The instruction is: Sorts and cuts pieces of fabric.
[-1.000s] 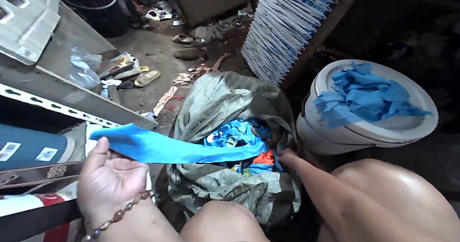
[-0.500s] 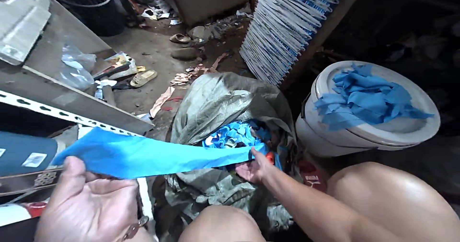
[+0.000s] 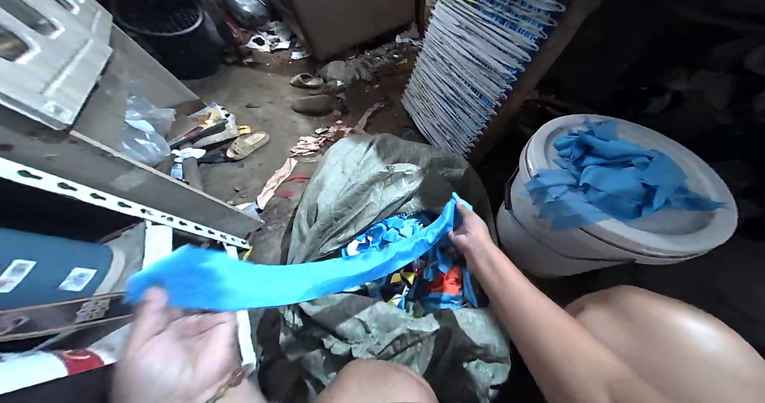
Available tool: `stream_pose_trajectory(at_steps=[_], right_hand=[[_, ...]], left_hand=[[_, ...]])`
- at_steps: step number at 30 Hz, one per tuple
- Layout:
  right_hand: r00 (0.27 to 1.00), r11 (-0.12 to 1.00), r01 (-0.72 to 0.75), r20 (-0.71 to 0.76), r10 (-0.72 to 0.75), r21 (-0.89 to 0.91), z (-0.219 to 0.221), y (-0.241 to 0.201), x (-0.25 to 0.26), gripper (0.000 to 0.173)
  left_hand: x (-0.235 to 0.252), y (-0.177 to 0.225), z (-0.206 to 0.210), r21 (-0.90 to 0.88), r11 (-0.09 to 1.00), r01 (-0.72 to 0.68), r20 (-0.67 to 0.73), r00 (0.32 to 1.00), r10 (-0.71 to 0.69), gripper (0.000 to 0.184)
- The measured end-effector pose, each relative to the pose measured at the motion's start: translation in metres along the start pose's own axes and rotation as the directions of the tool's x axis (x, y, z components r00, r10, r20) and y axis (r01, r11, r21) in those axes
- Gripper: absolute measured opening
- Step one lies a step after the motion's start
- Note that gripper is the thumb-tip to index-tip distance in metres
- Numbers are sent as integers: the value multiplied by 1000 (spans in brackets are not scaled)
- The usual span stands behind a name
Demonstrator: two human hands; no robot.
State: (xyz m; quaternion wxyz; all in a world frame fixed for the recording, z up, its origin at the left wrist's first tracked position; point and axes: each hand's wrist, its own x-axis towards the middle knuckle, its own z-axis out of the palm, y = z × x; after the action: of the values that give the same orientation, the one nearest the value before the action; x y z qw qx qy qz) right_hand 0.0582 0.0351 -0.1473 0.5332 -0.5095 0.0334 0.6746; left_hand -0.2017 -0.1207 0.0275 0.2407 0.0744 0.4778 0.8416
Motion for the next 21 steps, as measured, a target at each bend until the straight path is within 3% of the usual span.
stream_pose_trajectory(at_steps=[3,6,9,11,12,13,14,15,16,18,20,21], right_hand=[[946,945,226,283,-156,-237,31,-18,-35,22],[825,828,451,509,-245,-333,55,-21,-75,14],[766,743,560,571,-295,-366,72,-15,-103,15],[710,641,672,572,-412,-372,81,-6,-110,12],[629,533,765,594,-502,-360,84,-1,-111,12],[502,377,864,634,-588,-334,85,4,-112,13],[370,218,928,675,-638,-303,87,10,-113,14],[289,103,951,717,-634,-292,87,14,-115,16],[283,49,948,760,-585,-315,87,14,-120,19],[413,70,904,818,-402,-422,85,6,-137,34],[586,209,806,796,-148,-554,86,-8,-155,55],[622,295,757,781,-51,-583,85,-13,-159,61]], left_hand=[[-9,-40,26,126,984,122,80,988,-133,21],[-28,-78,54,240,960,142,61,985,-161,16],[-50,-103,74,275,952,132,114,979,-169,15],[-62,-113,83,282,951,127,143,974,-173,13],[-66,-117,87,292,949,117,149,975,-166,13],[-70,-120,89,301,948,103,169,973,-160,14],[-72,-122,89,317,945,79,192,971,-146,16],[-75,-125,89,334,941,49,212,969,-126,17],[-77,-125,89,348,937,27,231,966,-114,17],[-79,-123,87,324,946,19,264,958,-109,17],[-77,-124,84,250,968,33,294,950,-109,17],[-76,-125,81,208,977,35,329,939,-103,19]])
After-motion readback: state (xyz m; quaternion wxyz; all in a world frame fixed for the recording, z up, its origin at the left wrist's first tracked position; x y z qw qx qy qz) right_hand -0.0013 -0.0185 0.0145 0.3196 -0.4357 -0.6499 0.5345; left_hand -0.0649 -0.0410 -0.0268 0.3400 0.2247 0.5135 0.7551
